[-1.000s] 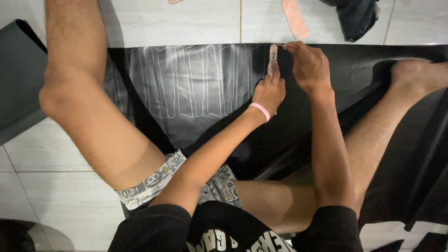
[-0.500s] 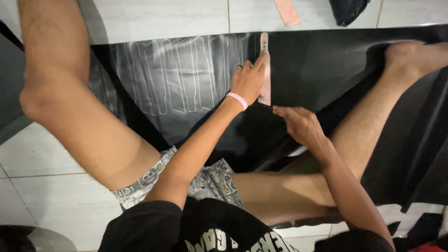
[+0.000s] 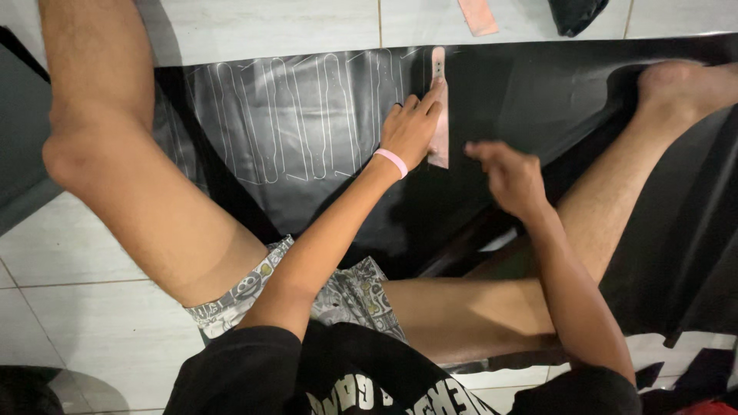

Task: The person sits on a tiled floor and uses a pink plastic squeegee to repeatedly rub and score a black rubber mat. The person moves the squeegee back and forth across the mat surface, creating visible white lines. The person adjusts their position slightly but remains seated on the floor throughout.

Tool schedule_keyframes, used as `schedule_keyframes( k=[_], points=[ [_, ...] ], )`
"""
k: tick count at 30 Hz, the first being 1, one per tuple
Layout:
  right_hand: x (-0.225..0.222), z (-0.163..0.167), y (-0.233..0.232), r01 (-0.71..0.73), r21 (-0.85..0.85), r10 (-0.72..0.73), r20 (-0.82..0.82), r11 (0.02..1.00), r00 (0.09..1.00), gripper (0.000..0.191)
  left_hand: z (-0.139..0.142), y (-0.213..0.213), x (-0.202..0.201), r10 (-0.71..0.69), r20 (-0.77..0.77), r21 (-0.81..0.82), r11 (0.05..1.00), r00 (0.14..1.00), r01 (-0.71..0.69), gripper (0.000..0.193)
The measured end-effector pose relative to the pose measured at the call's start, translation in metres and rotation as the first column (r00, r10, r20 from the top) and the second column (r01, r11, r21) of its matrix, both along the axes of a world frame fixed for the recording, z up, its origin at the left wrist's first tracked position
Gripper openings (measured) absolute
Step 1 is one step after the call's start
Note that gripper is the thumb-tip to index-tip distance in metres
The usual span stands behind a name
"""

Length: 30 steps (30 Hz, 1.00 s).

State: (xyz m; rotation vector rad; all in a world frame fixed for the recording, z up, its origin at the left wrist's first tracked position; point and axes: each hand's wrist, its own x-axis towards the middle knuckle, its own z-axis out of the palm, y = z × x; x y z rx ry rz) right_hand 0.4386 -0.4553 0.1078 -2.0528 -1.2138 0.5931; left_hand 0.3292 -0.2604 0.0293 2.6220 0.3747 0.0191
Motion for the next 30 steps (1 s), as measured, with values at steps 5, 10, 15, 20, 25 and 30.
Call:
schedule_keyframes(
  k=[5,10,15,20,25,30],
  points=[
    [0.023,-0.023,0.054,0.171,0.167,-0.174,0.004,0.971,0.985,0.019,0.001,-0.005,-0.012,0.023,0.037,-0.053,0.998,0.999,-0.021,0.047],
    [0.032,-0.028,0.091,0.208,0.055,-0.208,0.007,0.977,0.978,0.016,0.007,-0.008,-0.012,0.054,0.053,-0.018,0.998,0.997,-0.053,0.047],
    [0.037,-0.021,0.092,0.104,0.142,-0.122,0.131,0.984,0.984,0.013,0.009,-0.008,-0.009,0.059,0.017,-0.075,0.996,0.998,-0.057,0.051],
    [0.041,-0.021,0.096,0.115,0.069,-0.116,0.013,0.991,0.993,0.012,0.007,-0.009,-0.007,0.059,0.028,-0.041,0.998,0.998,-0.058,0.057],
    [0.038,-0.018,0.097,0.107,0.121,-0.123,0.137,0.987,0.983,0.009,0.008,-0.010,-0.006,0.043,0.010,-0.077,0.996,0.999,-0.042,0.062],
    [0.041,-0.020,0.103,0.200,0.086,-0.203,0.022,0.976,0.979,0.013,0.012,-0.009,-0.005,0.031,-0.001,-0.052,0.998,1.000,-0.031,0.065]
  ],
)
